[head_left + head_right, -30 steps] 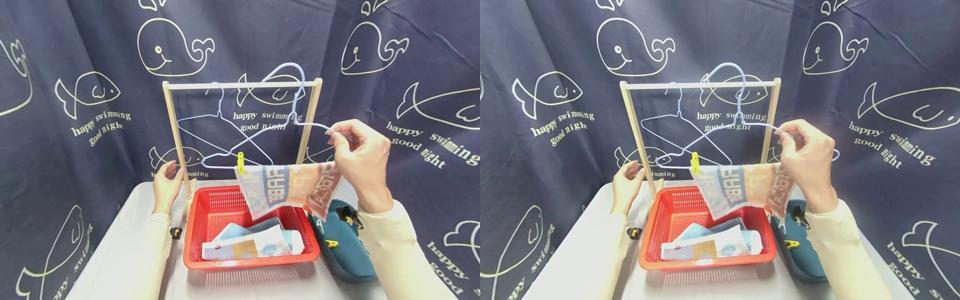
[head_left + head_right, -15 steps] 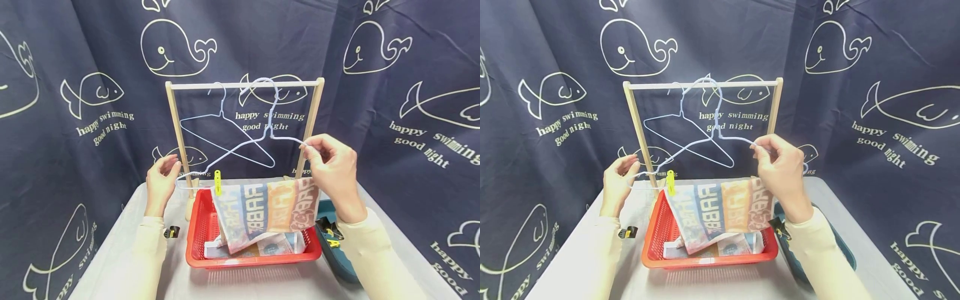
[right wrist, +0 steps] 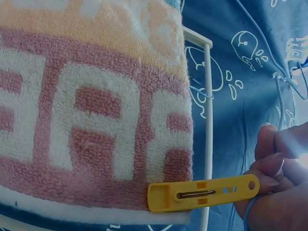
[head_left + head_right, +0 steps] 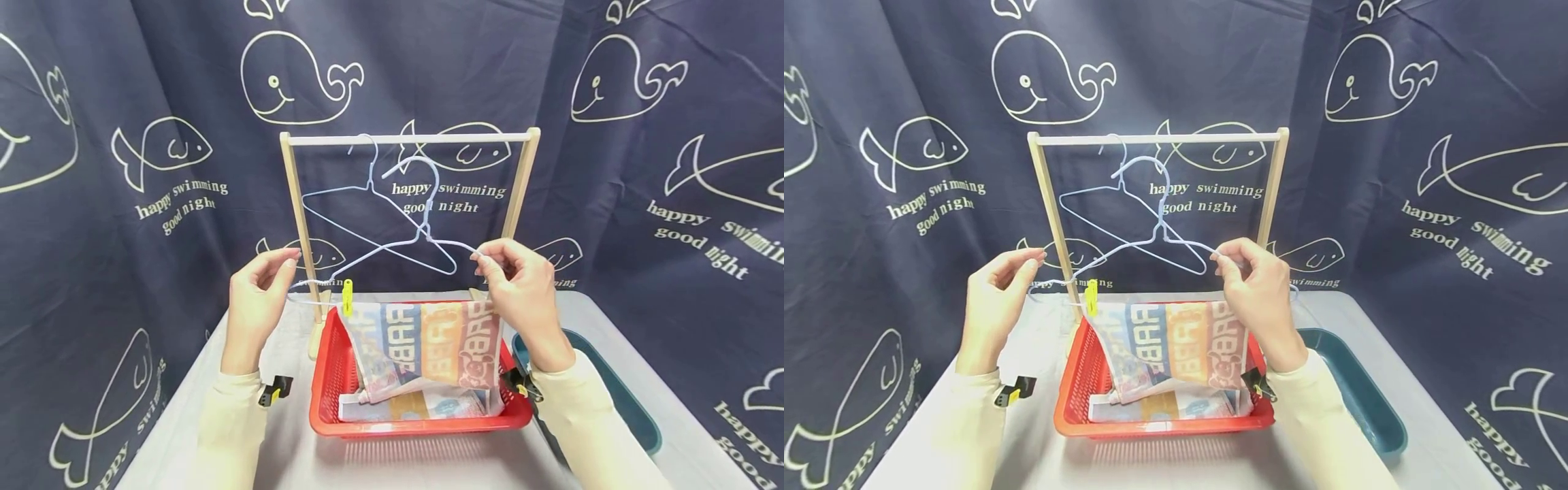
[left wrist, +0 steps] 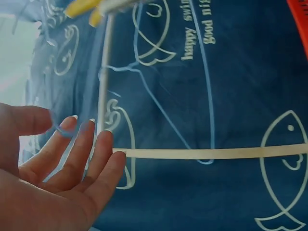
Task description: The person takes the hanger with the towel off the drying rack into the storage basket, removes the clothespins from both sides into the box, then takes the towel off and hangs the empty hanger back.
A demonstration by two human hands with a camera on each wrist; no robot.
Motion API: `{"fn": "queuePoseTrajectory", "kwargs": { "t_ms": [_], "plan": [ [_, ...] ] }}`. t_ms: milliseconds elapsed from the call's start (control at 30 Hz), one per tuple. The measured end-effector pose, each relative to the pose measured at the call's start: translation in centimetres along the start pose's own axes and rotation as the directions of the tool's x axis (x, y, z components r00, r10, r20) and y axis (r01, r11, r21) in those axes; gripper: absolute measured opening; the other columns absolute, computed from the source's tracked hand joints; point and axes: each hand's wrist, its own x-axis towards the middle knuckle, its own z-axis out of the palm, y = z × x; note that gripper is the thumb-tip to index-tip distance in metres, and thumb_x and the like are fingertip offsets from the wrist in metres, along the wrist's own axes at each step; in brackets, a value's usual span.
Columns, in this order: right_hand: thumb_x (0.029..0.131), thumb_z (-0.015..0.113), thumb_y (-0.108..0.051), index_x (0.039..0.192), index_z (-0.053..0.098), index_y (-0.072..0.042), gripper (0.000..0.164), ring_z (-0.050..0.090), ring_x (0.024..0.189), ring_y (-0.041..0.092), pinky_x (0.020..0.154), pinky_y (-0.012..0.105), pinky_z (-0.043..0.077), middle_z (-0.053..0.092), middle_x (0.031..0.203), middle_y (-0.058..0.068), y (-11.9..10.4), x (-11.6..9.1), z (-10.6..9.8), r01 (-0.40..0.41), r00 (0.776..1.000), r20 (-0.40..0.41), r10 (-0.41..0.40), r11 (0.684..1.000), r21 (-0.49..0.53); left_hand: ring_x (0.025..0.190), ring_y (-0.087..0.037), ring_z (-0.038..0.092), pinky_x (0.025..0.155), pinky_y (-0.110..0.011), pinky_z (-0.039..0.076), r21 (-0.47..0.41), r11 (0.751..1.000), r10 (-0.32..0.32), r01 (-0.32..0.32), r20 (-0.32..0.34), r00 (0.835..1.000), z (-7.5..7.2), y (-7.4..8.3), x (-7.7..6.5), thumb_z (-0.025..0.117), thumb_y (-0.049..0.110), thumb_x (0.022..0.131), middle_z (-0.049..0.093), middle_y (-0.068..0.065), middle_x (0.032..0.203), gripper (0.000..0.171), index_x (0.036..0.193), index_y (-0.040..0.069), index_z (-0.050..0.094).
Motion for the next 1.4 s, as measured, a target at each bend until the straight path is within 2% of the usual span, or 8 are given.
{"fn": "queuePoseTrajectory", "kwargs": {
  "t_ms": [100,233,433,567,767,967,1133,1400],
  "plan": [
    [0.093,0.074,-0.006,0.090,0.076,-0.014,0.009,0.060,0.060,0.008,0.054,0.018,0.042,0.070,0.073,-0.001,0.3,-0.2,0.4,-0.009,1.000,0.014,0.009,1.000,0.008,0.104,-0.004,0.071,0.096,-0.016,0.052,0.060,0.997,0.043,-0.044,0.013,0.999,0.3,1.0,-0.5,0.071,0.018,0.099,0.077,0.000,0.116,0.022,0.120,0.016,0.078],
    [0.094,0.073,-0.004,0.091,0.077,-0.012,0.009,0.064,0.063,0.011,0.055,0.018,0.044,0.071,0.073,0.002,0.6,-0.5,0.9,-0.028,0.999,0.046,0.026,0.998,0.052,0.108,-0.009,0.072,0.098,-0.018,0.050,0.139,0.984,0.107,-0.110,0.027,0.994,1.0,2.0,-1.4,0.075,0.017,0.095,0.077,0.005,0.116,0.025,0.120,0.019,0.078],
    [0.093,0.074,-0.007,0.092,0.076,-0.012,0.006,0.062,0.061,0.010,0.053,0.020,0.043,0.071,0.073,0.005,1.2,-1.1,1.6,-0.063,0.995,0.084,0.057,0.995,0.074,0.114,-0.012,0.070,0.100,-0.023,0.049,0.185,0.962,0.188,-0.201,0.086,0.978,2.2,2.5,-2.3,0.079,0.020,0.092,0.077,0.008,0.116,0.028,0.121,0.021,0.079],
    [0.094,0.075,-0.011,0.093,0.076,-0.010,0.002,0.058,0.059,0.010,0.053,0.023,0.042,0.071,0.074,0.007,1.5,-1.5,2.0,-0.089,0.990,0.116,0.079,0.993,0.080,0.107,-0.010,0.072,0.095,-0.027,0.051,0.187,0.961,0.183,-0.202,0.111,0.977,2.7,2.3,-2.7,0.079,0.021,0.092,0.077,0.009,0.114,0.027,0.120,0.023,0.079],
    [0.093,0.075,-0.009,0.090,0.075,-0.014,0.006,0.055,0.058,0.012,0.053,0.023,0.040,0.069,0.073,0.001,1.9,-1.8,2.3,-0.113,0.987,0.130,0.100,0.989,0.094,0.091,-0.007,0.071,0.085,-0.030,0.054,0.194,0.964,0.153,-0.180,0.147,0.977,3.1,2.2,-3.1,0.079,0.024,0.093,0.077,0.010,0.109,0.024,0.117,0.026,0.080],
    [0.094,0.074,-0.011,0.091,0.076,-0.012,0.004,0.056,0.060,0.011,0.054,0.023,0.041,0.070,0.073,0.004,2.3,-2.0,2.5,-0.121,0.985,0.132,0.108,0.988,0.095,0.086,-0.006,0.068,0.079,-0.033,0.057,0.229,0.955,0.149,-0.191,0.186,0.971,3.4,2.3,-3.5,0.079,0.024,0.093,0.077,0.008,0.102,0.021,0.114,0.024,0.081],
    [0.093,0.075,-0.010,0.091,0.077,-0.013,0.004,0.058,0.061,0.009,0.054,0.021,0.041,0.069,0.072,0.003,2.5,-2.3,2.6,-0.125,0.985,0.133,0.113,0.989,0.085,0.082,-0.007,0.068,0.075,-0.036,0.058,0.236,0.951,0.156,-0.198,0.184,0.970,3.7,2.0,-3.5,0.080,0.021,0.092,0.078,0.006,0.099,0.019,0.110,0.021,0.082],
    [0.093,0.074,-0.007,0.090,0.077,-0.016,0.009,0.058,0.062,0.010,0.056,0.021,0.042,0.070,0.073,0.006,2.8,-2.5,2.8,-0.117,0.985,0.136,0.106,0.990,0.074,0.072,-0.006,0.067,0.068,-0.027,0.058,0.253,0.950,0.133,-0.182,0.197,0.971,3.8,1.7,-3.4,0.082,0.016,0.090,0.076,0.004,0.088,0.014,0.104,0.016,0.082]
  ]
}}
